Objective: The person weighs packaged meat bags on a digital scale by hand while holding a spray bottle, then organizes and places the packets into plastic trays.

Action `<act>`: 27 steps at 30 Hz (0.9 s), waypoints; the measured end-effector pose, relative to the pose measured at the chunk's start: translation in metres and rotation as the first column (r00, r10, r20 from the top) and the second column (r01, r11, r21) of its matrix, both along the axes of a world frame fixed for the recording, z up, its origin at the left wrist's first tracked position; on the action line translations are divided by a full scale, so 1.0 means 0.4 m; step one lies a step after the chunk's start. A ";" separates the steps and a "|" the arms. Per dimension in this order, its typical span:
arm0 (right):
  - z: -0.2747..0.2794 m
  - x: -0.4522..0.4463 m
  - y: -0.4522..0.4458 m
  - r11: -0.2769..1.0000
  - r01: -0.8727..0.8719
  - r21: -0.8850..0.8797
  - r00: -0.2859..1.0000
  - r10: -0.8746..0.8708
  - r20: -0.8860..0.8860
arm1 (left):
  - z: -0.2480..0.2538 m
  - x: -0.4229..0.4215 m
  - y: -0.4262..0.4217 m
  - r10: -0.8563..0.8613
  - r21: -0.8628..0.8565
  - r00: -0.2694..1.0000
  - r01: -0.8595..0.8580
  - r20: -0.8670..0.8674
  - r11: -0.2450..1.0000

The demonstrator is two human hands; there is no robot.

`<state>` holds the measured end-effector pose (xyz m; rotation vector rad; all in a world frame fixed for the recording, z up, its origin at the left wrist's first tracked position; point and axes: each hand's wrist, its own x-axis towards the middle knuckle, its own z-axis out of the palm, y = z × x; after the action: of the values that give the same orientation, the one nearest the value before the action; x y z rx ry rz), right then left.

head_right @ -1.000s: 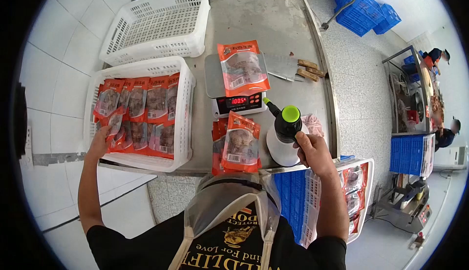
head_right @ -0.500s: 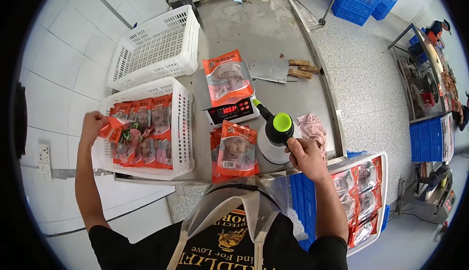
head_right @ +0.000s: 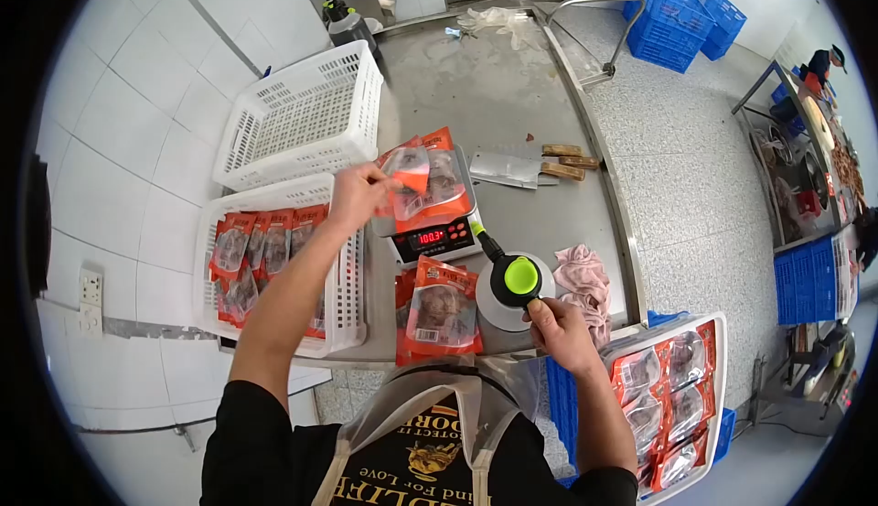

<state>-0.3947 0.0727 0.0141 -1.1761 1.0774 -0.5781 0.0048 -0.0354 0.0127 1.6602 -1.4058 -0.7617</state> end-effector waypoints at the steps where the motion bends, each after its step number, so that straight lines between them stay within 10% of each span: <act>1: 0.002 0.004 0.000 1.000 -0.006 0.013 1.000 0.006 -0.023 | -0.036 -0.032 0.001 -0.036 0.020 0.991 0.039 -0.129 0.999; 6: 0.004 0.007 -0.001 0.997 -0.063 -0.037 0.995 0.060 -0.077 | -0.120 -0.045 0.018 -0.061 0.009 0.991 0.060 0.120 0.998; 8: 0.005 0.018 -0.004 0.997 -0.075 -0.026 0.994 0.073 -0.087 | -0.091 -0.067 0.042 0.104 -0.368 0.828 0.129 0.551 0.921; 12: 0.037 0.069 -0.026 0.993 -0.122 -0.005 0.976 0.119 -0.180 | -0.096 -0.108 0.072 0.087 -0.156 0.508 0.095 0.857 0.983; 27: 0.104 0.225 -0.108 0.976 -0.216 -0.017 0.889 0.190 -0.417 | -0.021 -0.013 -0.022 -0.247 -0.203 0.771 0.436 0.587 0.877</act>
<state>-0.3046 0.0293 0.0556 -1.4894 1.2773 -0.1991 -0.0005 -0.0443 0.0042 1.4142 -2.1618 -0.2026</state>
